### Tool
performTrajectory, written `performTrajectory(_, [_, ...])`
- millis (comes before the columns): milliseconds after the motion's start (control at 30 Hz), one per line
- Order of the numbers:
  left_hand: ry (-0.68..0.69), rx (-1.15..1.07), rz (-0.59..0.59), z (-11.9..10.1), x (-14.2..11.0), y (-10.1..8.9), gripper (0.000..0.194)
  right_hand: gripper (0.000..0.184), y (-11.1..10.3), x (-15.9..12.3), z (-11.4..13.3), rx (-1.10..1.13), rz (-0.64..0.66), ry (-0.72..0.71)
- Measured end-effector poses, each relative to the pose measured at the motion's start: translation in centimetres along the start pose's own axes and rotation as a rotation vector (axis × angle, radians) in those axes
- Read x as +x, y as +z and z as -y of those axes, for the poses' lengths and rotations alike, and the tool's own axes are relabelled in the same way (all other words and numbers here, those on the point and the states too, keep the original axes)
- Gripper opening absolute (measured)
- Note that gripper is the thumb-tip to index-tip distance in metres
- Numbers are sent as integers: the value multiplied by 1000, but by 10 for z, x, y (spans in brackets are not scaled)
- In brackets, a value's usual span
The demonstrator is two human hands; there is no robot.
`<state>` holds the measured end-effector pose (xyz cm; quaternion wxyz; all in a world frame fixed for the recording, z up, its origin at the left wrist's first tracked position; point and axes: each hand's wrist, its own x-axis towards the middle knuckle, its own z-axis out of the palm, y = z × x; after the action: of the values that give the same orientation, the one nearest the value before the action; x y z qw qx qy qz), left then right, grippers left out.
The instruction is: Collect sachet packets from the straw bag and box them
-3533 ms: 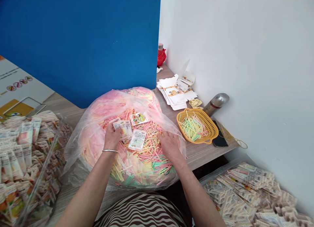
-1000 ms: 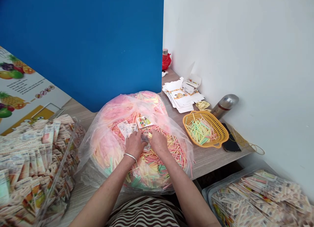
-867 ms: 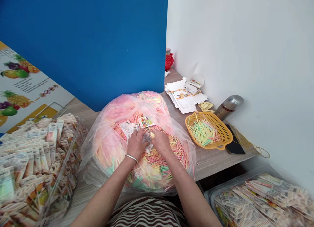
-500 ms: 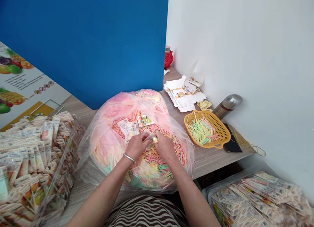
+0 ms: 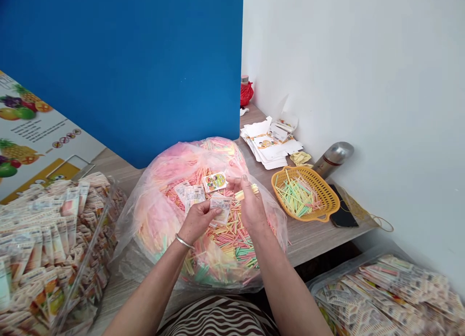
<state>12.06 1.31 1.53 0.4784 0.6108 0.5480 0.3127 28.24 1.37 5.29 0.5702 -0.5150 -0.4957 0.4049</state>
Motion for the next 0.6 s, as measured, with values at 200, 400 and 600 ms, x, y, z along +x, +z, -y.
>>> performTrajectory(200, [57,94,73,-5,-5,-6,33,51,9,1,4,186,-18,36])
performTrajectory(400, [7,17,8,0,-7,-2,34,47,8,-10,0,136,-9,108])
performTrajectory(600, [-28,-64,37,-17,-14,3,31,53,16,-12,1,153,27,142])
